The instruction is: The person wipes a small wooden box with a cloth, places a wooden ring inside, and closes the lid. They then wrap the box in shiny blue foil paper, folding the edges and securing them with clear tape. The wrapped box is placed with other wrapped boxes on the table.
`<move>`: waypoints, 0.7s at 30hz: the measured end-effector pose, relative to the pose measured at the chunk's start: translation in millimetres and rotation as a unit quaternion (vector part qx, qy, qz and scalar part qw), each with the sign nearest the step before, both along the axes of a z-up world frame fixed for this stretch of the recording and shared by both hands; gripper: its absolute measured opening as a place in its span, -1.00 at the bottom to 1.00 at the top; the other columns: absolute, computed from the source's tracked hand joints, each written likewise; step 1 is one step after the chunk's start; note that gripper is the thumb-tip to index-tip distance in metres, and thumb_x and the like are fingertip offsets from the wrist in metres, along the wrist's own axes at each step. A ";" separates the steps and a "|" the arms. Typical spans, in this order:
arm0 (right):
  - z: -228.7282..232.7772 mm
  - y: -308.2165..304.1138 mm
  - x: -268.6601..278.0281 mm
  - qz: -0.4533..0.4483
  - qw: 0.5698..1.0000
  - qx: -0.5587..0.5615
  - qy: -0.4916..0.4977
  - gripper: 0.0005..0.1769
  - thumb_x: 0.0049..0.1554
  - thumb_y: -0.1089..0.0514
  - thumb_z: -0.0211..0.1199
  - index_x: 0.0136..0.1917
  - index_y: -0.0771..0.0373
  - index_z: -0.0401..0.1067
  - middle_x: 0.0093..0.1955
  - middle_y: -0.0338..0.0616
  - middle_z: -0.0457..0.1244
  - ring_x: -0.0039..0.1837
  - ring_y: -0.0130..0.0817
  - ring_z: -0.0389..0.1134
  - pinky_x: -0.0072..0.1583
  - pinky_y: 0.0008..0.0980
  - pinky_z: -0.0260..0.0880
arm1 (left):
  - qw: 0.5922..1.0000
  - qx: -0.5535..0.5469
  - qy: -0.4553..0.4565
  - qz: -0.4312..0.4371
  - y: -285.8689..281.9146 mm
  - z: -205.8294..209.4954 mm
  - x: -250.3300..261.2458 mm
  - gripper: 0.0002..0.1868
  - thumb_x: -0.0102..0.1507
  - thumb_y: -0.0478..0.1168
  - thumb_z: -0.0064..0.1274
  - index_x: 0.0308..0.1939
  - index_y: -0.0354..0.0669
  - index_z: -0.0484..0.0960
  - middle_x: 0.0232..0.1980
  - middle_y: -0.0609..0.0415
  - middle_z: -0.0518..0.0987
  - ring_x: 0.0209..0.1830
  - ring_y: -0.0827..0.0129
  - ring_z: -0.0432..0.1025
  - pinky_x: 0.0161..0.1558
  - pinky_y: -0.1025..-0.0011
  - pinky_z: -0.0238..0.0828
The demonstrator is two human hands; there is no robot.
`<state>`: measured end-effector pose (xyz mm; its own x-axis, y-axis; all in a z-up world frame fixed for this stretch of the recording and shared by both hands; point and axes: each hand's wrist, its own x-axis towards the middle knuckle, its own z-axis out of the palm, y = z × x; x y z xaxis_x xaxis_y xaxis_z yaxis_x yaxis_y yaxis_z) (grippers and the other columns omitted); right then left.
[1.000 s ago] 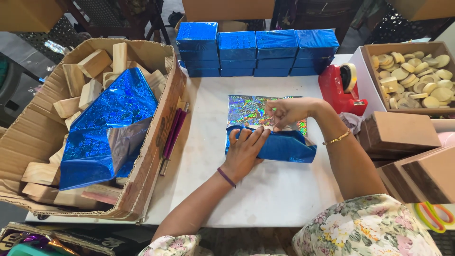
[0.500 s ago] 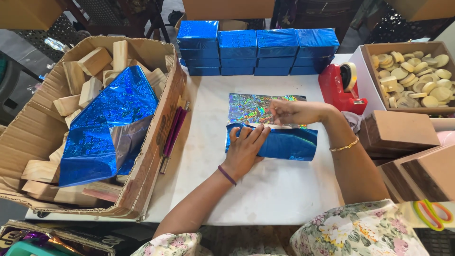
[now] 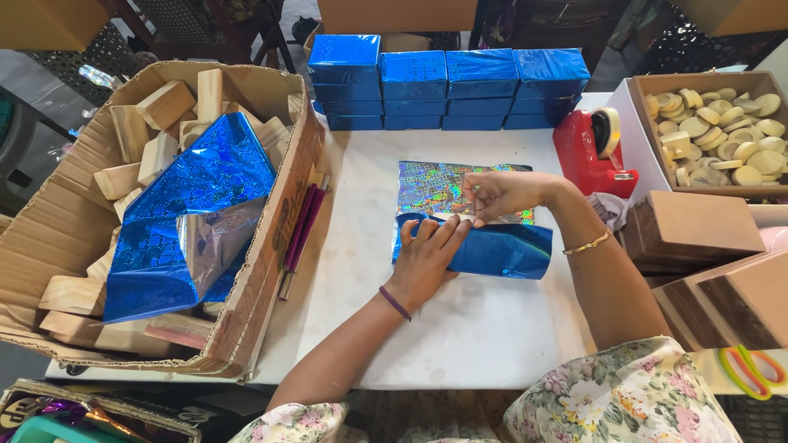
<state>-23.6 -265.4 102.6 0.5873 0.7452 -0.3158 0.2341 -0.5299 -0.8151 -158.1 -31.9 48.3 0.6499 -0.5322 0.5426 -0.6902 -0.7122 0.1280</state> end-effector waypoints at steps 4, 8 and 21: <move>-4.9 -1.4 3.7 -0.033 0.999 -0.026 0.023 -0.51 0.00 0.15 0.49 0.02 0.24 0.22 -0.26 -0.19 0.33 -0.20 -0.50 0.31 -0.23 -0.47 0.24 | 1.000 -0.001 -0.005 -0.004 0.6 -1.8 -0.1 0.06 -0.10 -0.07 0.50 0.45 -0.02 0.34 0.37 0.12 0.41 0.26 0.28 0.25 0.32 0.09 -0.11; -16.1 -12.6 6.4 -0.110 0.991 -0.082 0.006 -0.54 0.03 0.05 0.49 0.05 0.24 0.32 -0.25 -0.16 0.33 -0.19 -0.42 0.32 -0.21 -0.38 0.25 | 1.000 -0.003 -0.003 -0.004 0.4 0.7 0.0 0.06 -0.12 -0.08 0.49 0.44 -0.03 0.34 0.38 0.11 0.40 0.27 0.28 0.25 0.32 0.08 -0.12; -14.6 -27.1 -86.1 -0.127 0.914 -0.163 -0.350 -0.47 0.23 -0.30 -0.04 0.24 -0.11 0.55 0.44 -0.38 0.25 0.67 -0.22 -0.14 0.50 0.13 -0.53 | 1.000 -0.010 0.012 -0.002 -3.1 -3.1 6.4 0.09 -0.14 -0.08 0.51 0.43 -0.04 0.33 0.35 0.11 0.39 0.28 0.25 0.23 0.32 0.04 -0.14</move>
